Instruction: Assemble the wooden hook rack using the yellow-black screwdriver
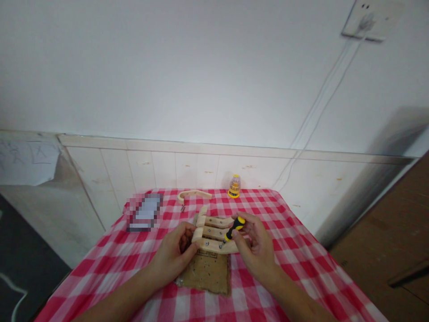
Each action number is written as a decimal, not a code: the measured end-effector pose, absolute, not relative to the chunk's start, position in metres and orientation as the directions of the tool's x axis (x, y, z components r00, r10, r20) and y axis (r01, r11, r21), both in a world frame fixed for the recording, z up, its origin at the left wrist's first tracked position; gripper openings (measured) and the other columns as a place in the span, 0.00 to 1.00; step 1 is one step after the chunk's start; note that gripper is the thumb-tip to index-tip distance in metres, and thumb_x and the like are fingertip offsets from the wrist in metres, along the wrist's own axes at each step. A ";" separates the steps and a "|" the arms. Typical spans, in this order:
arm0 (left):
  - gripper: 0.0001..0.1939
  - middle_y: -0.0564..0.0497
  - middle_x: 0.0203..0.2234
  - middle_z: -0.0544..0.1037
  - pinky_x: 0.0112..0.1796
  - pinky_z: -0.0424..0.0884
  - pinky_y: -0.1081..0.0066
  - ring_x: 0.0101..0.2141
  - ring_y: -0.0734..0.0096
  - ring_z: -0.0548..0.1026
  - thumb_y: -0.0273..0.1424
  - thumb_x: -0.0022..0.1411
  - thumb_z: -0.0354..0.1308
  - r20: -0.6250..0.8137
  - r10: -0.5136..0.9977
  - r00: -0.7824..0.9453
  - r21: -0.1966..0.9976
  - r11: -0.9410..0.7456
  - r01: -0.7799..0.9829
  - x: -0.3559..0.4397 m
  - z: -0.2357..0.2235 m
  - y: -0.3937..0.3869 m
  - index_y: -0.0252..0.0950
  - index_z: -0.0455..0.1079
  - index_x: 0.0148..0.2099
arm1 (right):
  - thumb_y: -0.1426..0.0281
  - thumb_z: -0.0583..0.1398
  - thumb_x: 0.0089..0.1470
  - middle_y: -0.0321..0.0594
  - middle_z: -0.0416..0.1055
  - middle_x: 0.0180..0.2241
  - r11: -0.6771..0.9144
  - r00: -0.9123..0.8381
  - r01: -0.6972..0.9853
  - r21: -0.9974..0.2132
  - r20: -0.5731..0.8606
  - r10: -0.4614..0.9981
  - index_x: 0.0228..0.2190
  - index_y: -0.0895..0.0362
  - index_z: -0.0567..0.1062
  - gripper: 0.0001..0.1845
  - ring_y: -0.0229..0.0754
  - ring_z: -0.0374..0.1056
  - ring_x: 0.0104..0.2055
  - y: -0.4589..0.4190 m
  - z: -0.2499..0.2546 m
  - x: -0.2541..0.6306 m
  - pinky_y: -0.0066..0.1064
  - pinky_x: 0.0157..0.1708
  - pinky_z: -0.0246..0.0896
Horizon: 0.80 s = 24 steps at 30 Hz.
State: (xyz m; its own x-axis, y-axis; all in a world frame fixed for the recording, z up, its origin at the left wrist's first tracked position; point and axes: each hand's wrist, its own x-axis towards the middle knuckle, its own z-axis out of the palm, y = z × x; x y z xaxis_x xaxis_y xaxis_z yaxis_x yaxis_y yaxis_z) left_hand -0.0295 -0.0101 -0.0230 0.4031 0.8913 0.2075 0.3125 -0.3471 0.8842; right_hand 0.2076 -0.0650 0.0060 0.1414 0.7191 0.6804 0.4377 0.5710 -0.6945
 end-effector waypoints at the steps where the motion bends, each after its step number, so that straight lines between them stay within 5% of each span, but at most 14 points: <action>1: 0.12 0.54 0.27 0.72 0.27 0.62 0.72 0.25 0.71 0.67 0.41 0.65 0.59 0.207 0.891 0.404 0.884 -0.347 0.312 -0.029 -0.022 -0.010 0.37 0.69 0.44 | 0.67 0.61 0.64 0.46 0.79 0.46 0.574 0.139 0.439 -0.692 0.683 0.717 0.53 0.49 0.71 0.17 0.45 0.79 0.41 -0.065 0.006 0.208 0.37 0.40 0.78; 16: 0.12 0.54 0.27 0.72 0.27 0.61 0.72 0.26 0.71 0.67 0.41 0.65 0.59 0.214 0.888 0.407 0.881 -0.356 0.313 -0.030 -0.027 -0.009 0.38 0.69 0.44 | 0.67 0.62 0.63 0.41 0.78 0.39 0.535 0.167 0.476 -0.698 0.670 0.724 0.52 0.47 0.73 0.17 0.42 0.77 0.33 -0.063 0.002 0.208 0.29 0.26 0.75; 24: 0.11 0.54 0.28 0.73 0.27 0.62 0.72 0.26 0.71 0.67 0.39 0.65 0.59 0.207 0.892 0.402 0.872 -0.354 0.337 -0.030 -0.026 -0.009 0.38 0.69 0.45 | 0.67 0.63 0.61 0.41 0.78 0.37 0.526 0.186 0.483 -0.700 0.669 0.720 0.51 0.49 0.72 0.16 0.43 0.78 0.35 -0.063 0.003 0.207 0.31 0.29 0.75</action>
